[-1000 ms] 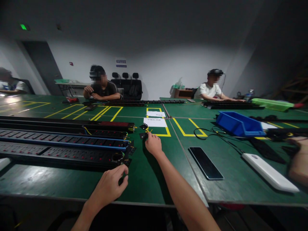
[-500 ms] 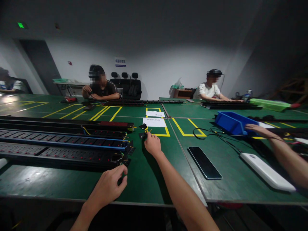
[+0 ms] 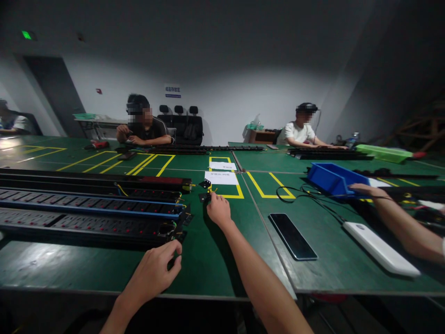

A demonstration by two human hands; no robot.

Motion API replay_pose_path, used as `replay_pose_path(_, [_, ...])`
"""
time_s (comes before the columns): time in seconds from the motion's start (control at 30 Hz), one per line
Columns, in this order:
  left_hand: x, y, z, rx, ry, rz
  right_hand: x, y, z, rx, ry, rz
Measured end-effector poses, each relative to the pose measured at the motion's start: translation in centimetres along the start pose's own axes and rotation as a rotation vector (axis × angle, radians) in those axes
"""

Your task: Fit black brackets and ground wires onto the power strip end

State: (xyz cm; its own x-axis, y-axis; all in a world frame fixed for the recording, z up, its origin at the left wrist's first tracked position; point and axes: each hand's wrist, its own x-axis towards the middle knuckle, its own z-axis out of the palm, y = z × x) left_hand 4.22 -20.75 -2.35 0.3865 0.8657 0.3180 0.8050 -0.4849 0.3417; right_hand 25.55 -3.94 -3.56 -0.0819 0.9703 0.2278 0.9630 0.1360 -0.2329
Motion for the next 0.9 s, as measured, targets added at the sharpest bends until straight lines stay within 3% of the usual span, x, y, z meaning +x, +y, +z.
replay_pose_path(0.9, [0.17,-0.15,0.1,-0.013,-0.028,-0.006,0.19,0.21,0.62,-0.017,0.038,-0.002])
